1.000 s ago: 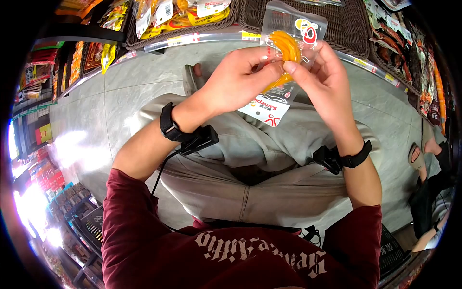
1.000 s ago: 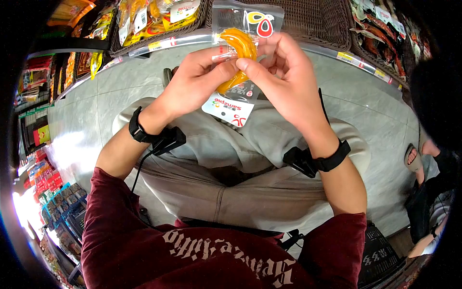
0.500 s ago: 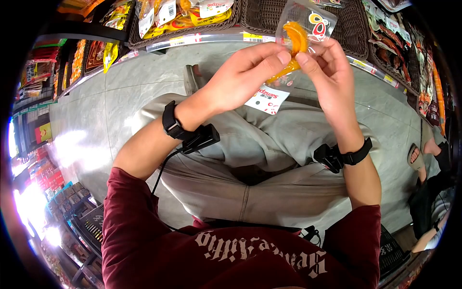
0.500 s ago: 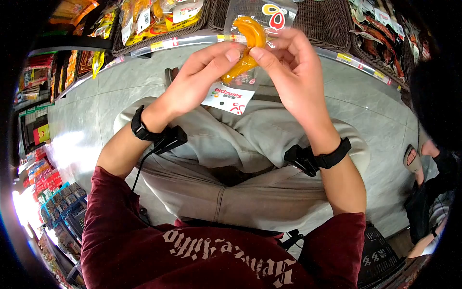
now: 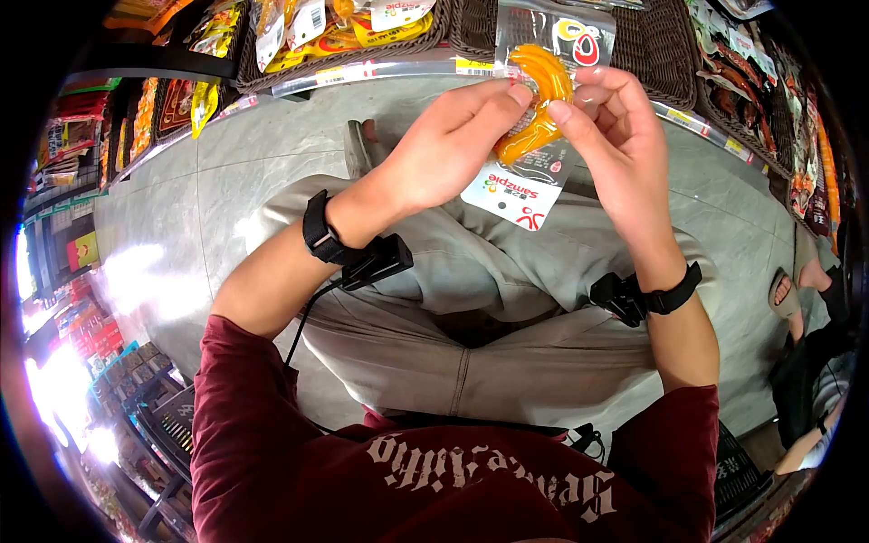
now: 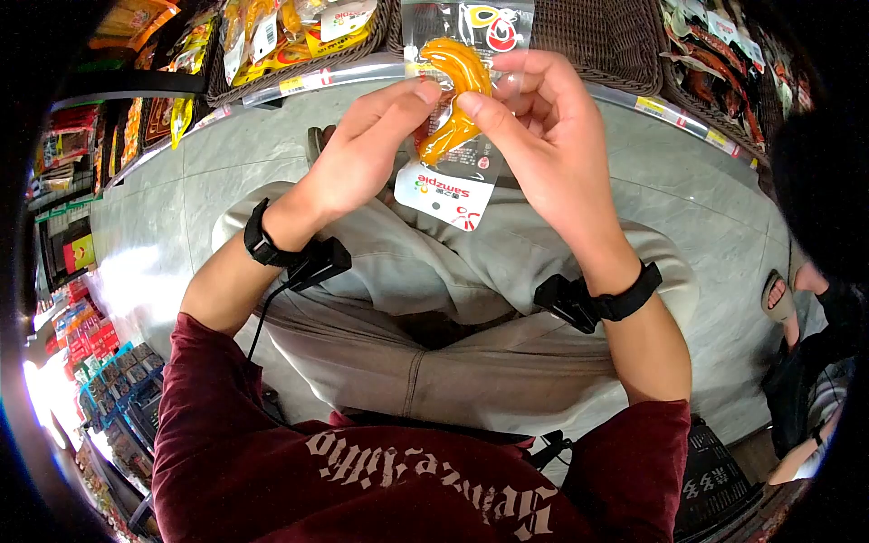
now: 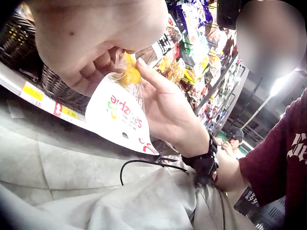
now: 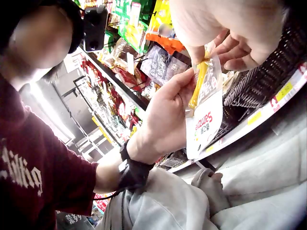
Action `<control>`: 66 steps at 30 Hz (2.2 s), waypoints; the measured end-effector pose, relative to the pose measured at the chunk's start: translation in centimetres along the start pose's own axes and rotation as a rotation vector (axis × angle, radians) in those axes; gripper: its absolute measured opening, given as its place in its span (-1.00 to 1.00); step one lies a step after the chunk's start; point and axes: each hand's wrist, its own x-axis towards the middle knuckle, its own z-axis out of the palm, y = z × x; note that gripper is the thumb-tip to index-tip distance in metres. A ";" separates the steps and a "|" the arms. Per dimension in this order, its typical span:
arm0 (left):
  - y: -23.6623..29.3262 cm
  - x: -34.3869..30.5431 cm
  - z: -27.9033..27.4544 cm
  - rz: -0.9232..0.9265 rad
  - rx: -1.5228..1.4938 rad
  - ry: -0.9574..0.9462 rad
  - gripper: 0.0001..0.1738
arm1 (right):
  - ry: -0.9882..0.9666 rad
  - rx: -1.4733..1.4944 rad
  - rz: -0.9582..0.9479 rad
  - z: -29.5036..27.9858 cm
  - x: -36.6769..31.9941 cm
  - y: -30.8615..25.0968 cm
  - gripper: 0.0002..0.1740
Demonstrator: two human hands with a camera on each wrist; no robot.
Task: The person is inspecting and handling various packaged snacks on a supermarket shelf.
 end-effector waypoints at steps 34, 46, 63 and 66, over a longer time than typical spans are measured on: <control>-1.8 0.6 0.4 0.079 -0.162 0.074 -0.61 | -0.156 -0.103 -0.039 -1.0 -0.4 0.2 -0.67; -0.9 0.3 0.7 0.171 -0.148 0.152 -0.67 | -0.084 0.124 0.012 -0.2 -0.4 -0.1 -0.87; -1.8 0.2 -0.2 0.179 -0.101 0.085 -0.71 | -0.049 -0.003 -0.018 -0.5 0.0 1.1 -0.82; -1.3 0.1 0.2 0.210 -0.158 0.114 -0.71 | -0.030 0.012 0.004 -0.4 -0.1 0.7 -0.80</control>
